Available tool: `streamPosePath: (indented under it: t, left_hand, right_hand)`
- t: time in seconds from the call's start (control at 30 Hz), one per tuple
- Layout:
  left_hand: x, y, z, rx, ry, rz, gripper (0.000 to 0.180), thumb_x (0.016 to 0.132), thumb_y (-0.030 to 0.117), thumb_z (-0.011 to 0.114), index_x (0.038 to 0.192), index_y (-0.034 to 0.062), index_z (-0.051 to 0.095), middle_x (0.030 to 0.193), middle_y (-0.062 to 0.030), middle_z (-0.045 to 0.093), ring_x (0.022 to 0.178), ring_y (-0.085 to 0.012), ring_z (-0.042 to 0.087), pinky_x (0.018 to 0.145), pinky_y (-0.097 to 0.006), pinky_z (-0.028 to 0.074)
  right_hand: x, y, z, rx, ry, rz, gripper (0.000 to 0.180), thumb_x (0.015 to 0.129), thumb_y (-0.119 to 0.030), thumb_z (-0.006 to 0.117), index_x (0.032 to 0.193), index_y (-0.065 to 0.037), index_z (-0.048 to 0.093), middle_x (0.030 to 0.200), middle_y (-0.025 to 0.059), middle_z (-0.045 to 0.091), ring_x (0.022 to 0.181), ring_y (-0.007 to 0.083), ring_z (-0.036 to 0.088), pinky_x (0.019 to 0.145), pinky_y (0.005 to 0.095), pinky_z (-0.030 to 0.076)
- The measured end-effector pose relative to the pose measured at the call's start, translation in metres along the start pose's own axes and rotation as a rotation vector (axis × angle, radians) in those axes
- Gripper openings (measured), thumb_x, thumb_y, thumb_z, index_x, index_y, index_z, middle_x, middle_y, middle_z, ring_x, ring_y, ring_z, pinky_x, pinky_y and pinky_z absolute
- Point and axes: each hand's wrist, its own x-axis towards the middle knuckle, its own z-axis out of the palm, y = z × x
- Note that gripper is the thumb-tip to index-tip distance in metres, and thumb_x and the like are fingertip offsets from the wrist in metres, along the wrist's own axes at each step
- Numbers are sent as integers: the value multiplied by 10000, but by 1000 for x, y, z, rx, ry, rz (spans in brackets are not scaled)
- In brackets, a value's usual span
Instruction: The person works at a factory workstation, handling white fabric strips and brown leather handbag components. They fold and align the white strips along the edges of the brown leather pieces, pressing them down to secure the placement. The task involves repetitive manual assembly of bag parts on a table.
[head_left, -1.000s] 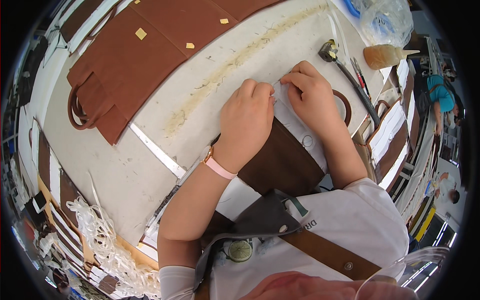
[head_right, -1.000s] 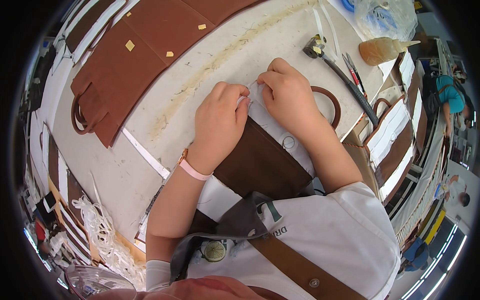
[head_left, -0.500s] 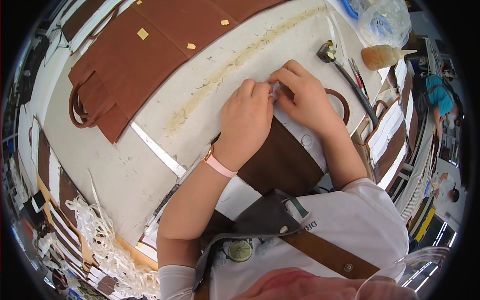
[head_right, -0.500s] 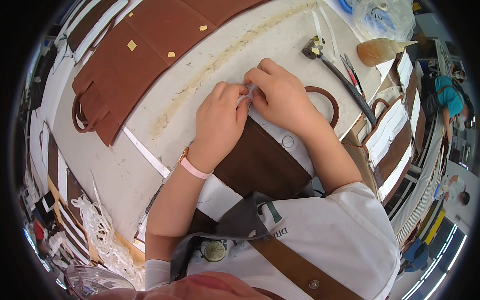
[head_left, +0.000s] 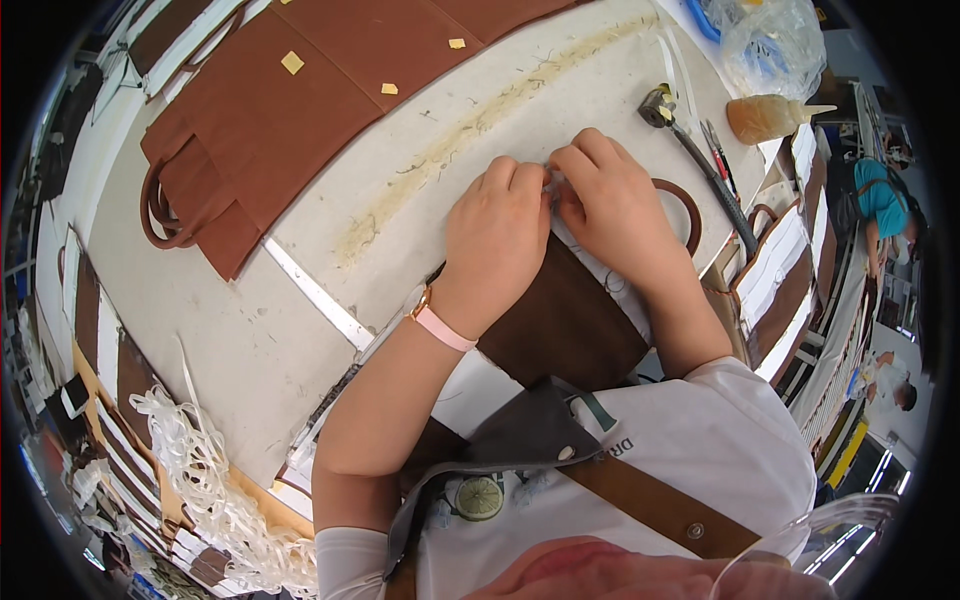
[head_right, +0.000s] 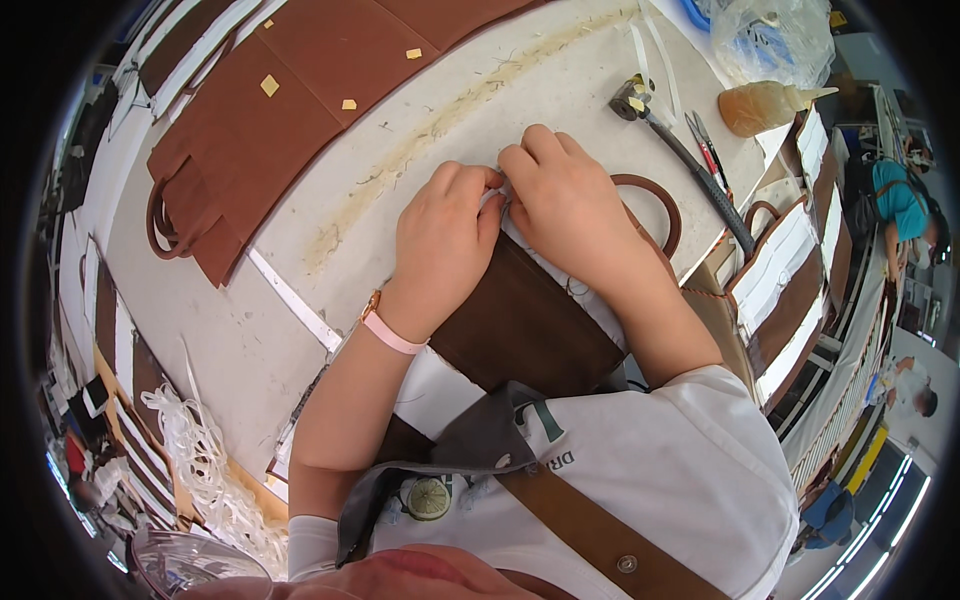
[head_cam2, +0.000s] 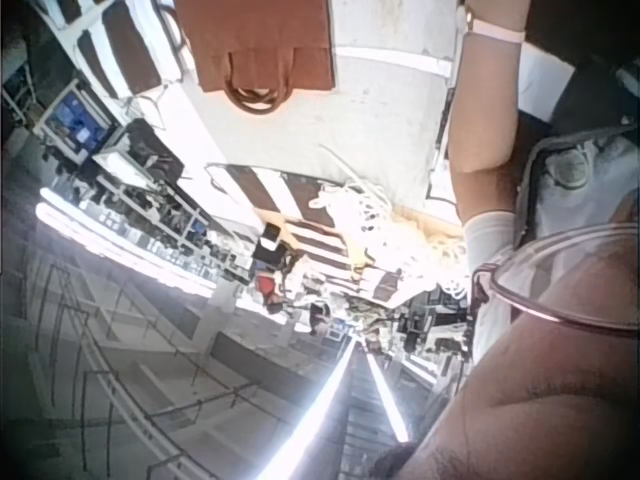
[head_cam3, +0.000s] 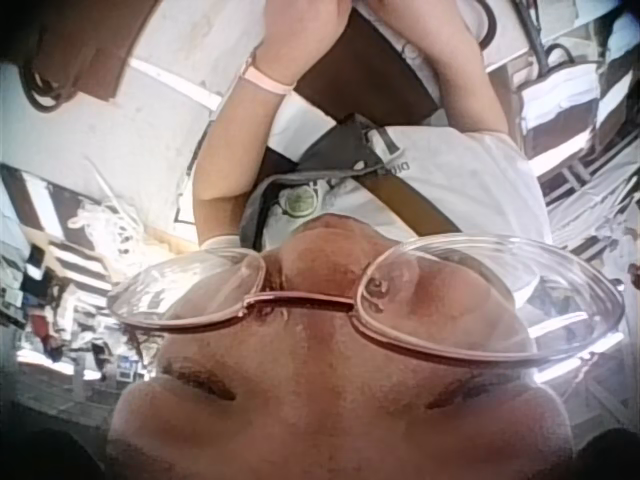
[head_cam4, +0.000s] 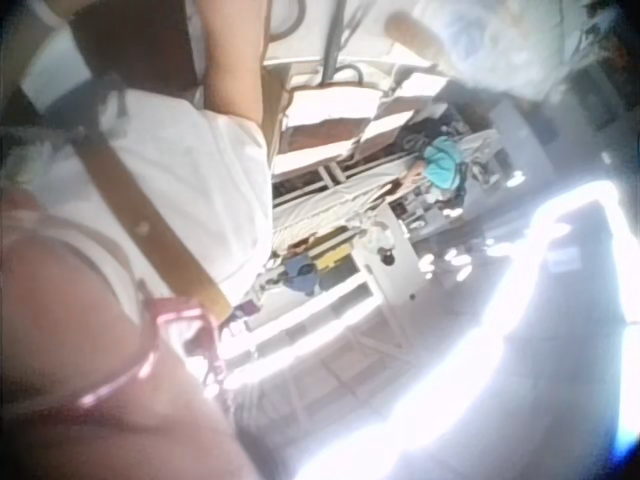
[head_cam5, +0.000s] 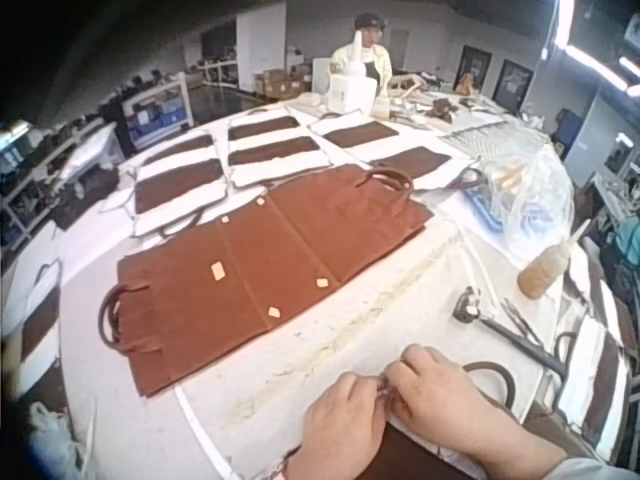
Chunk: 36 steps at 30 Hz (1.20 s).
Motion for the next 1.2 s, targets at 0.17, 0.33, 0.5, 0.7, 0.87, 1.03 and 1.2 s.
streamPosePath:
  t: [0.17,0.33,0.5,0.7,0.87,1.03,1.2]
  left_hand:
    - [0,-1,1,-8,12,11,147,872,81,693,1009,54,647,932,-106,623,826,-304,644,704,-399,521]
    - [-1,-2,1,6,-1,31,168,863,82,689,1014,49,624,937,-111,588,833,-296,637,712,-392,529]
    - [-1,-1,1,13,2,31,170,862,84,693,1013,53,622,938,-108,587,836,-292,639,715,-388,530]
    - [-1,-1,2,-1,26,18,156,864,86,706,1003,67,640,928,-97,615,828,-296,646,706,-390,524]
    - [-1,-1,1,4,24,22,147,869,89,698,1007,75,647,926,-98,611,825,-295,643,705,-389,522]
    - [0,1,-2,1,5,11,137,880,92,684,1014,87,654,911,-101,600,816,-299,638,705,-392,518]
    - [0,2,-3,0,-19,-2,143,884,85,676,1025,101,691,894,-89,597,807,-286,637,702,-385,517]
  right_hand:
    - [2,7,1,96,-7,38,237,716,-12,678,946,-53,637,903,110,565,859,309,606,717,407,525]
    - [5,15,0,229,-59,94,225,724,-18,676,946,-50,653,895,112,575,802,293,633,710,400,528]
    - [7,16,-3,271,-72,107,194,738,-20,673,928,-48,649,881,114,578,779,289,641,706,391,529]
    - [6,22,-3,321,-83,101,140,766,-8,645,897,-52,629,876,123,568,781,315,622,699,402,509]
    - [6,22,-3,293,-63,76,121,798,16,620,896,-55,629,876,126,562,808,335,597,714,413,492]
    - [3,26,-6,195,-30,39,120,819,20,620,909,-56,641,882,120,571,834,342,585,732,410,486]
    - [1,28,-13,276,-18,163,162,810,30,621,931,-66,669,891,114,598,848,332,596,735,414,493]
